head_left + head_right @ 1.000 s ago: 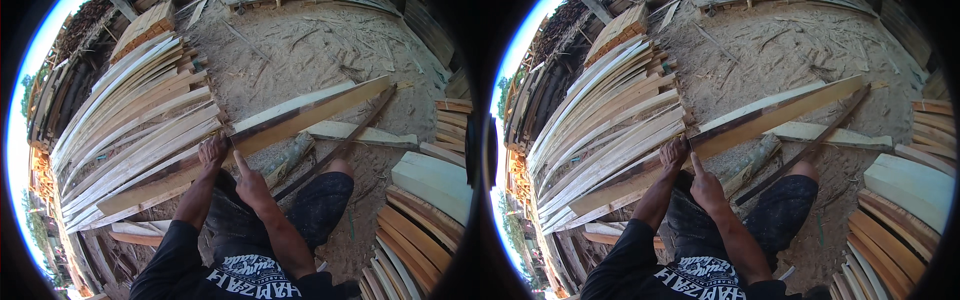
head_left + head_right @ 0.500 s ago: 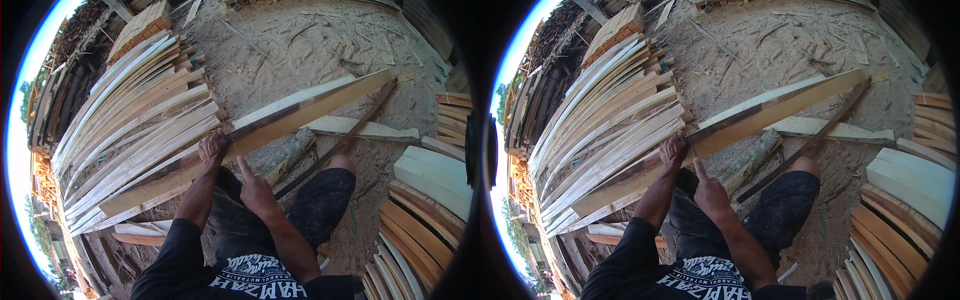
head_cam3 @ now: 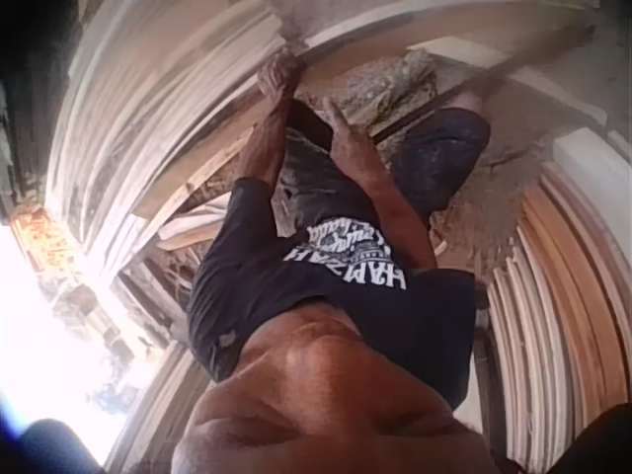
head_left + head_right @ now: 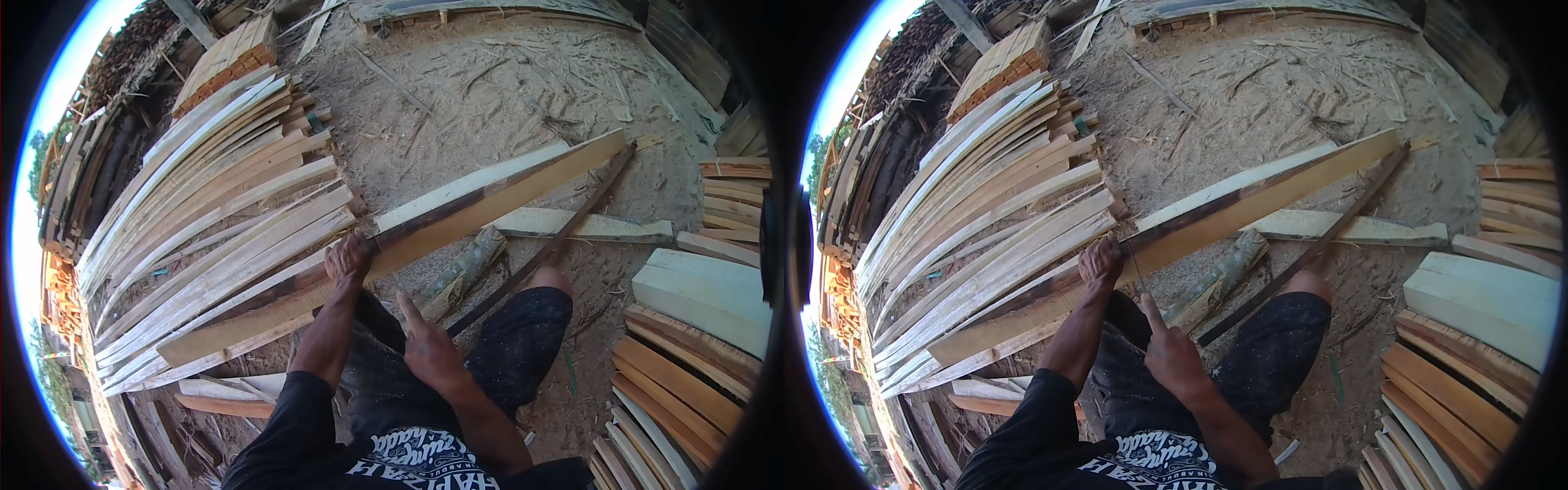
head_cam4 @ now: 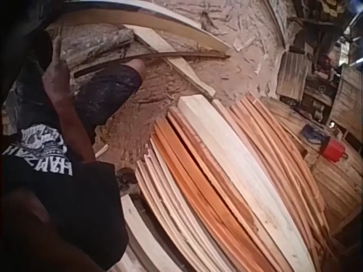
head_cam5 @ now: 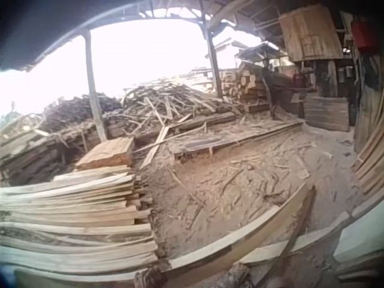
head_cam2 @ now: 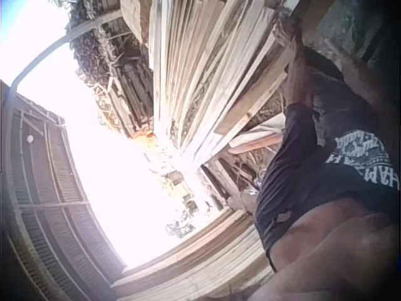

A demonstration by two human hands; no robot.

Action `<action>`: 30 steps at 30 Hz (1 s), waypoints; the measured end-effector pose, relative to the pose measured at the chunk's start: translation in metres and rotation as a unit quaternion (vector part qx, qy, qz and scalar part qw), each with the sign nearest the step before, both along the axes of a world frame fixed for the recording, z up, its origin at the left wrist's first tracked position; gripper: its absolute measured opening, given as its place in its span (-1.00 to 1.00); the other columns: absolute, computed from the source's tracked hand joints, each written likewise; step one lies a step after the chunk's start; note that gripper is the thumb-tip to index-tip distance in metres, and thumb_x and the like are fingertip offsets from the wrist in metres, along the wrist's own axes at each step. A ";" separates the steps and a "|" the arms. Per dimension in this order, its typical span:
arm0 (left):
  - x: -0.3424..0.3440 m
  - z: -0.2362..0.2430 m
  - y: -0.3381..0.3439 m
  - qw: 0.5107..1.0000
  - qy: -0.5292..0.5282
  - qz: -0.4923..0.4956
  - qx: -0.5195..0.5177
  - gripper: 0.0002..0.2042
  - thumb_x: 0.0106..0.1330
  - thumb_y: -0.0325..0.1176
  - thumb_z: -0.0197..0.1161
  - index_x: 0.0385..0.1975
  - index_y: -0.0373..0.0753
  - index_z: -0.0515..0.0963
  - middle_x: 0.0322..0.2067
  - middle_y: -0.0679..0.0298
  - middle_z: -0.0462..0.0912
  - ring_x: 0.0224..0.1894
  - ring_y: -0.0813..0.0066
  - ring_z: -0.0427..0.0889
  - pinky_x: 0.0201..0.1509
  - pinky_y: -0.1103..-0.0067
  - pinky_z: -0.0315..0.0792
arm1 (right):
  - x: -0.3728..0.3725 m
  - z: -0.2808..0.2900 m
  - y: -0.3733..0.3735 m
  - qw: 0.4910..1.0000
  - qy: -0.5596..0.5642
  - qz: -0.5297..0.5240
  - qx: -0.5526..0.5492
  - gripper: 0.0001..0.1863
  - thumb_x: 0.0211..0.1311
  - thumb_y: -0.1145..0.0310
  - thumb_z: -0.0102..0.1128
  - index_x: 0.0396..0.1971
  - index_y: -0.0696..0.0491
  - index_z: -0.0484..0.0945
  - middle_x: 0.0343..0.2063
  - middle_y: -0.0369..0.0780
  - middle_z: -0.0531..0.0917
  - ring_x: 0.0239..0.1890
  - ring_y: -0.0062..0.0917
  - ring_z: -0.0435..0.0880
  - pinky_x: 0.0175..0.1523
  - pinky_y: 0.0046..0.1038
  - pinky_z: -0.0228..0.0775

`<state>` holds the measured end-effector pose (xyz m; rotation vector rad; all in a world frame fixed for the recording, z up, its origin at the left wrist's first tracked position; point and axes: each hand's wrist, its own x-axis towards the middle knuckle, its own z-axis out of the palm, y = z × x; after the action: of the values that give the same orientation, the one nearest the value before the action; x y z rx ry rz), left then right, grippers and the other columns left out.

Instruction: The person saws a piece of wood by hand while kneeling in a workshop.

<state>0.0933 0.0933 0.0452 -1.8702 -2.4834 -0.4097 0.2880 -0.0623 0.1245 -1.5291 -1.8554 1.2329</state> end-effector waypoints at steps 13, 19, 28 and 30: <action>-0.003 -0.001 0.007 0.993 0.002 0.024 -0.113 -0.52 0.41 -0.04 -0.19 -0.38 -0.21 0.65 -0.34 -0.04 0.68 -0.22 0.00 0.65 -0.03 0.16 0.40 | -0.022 -0.015 0.039 1.000 -0.010 -0.014 -0.009 -0.27 0.15 0.55 0.04 0.38 -0.01 0.11 -0.46 0.15 0.61 -0.38 0.10 0.61 -0.21 -0.04 0.47; 0.004 0.005 0.010 0.995 -0.016 0.038 -0.090 -0.48 0.42 -0.06 -0.20 -0.52 -0.25 0.64 -0.45 -0.07 0.66 -0.31 -0.05 0.65 -0.10 0.13 0.43 | 0.058 0.054 -0.093 0.998 -0.007 -0.001 -0.063 -0.23 0.16 0.61 0.05 0.40 -0.08 0.10 -0.50 0.12 0.59 -0.41 0.02 0.61 -0.22 -0.07 0.46; 0.004 -0.002 0.014 0.994 -0.028 0.048 -0.096 -0.44 0.41 -0.04 -0.20 -0.52 -0.34 0.64 -0.40 -0.12 0.66 -0.28 -0.12 0.64 -0.12 0.11 0.43 | 0.009 -0.008 -0.003 0.999 -0.003 0.003 -0.032 -0.28 0.17 0.57 0.02 0.38 -0.03 0.11 -0.39 0.21 0.59 -0.31 0.11 0.59 -0.20 -0.03 0.46; 0.005 0.003 0.016 0.992 -0.035 0.047 -0.108 -0.45 0.41 -0.03 -0.19 -0.51 -0.33 0.65 -0.39 -0.13 0.66 -0.27 -0.13 0.64 -0.12 0.11 0.44 | 0.055 0.039 -0.080 0.997 -0.005 0.005 -0.076 -0.28 0.20 0.56 0.01 0.40 -0.05 0.09 -0.35 0.22 0.58 -0.30 0.08 0.60 -0.16 -0.05 0.46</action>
<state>0.0986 0.1089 0.0478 -1.8269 -2.7506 -0.2152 0.3432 -0.1427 0.1635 -1.6084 -1.8130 1.4032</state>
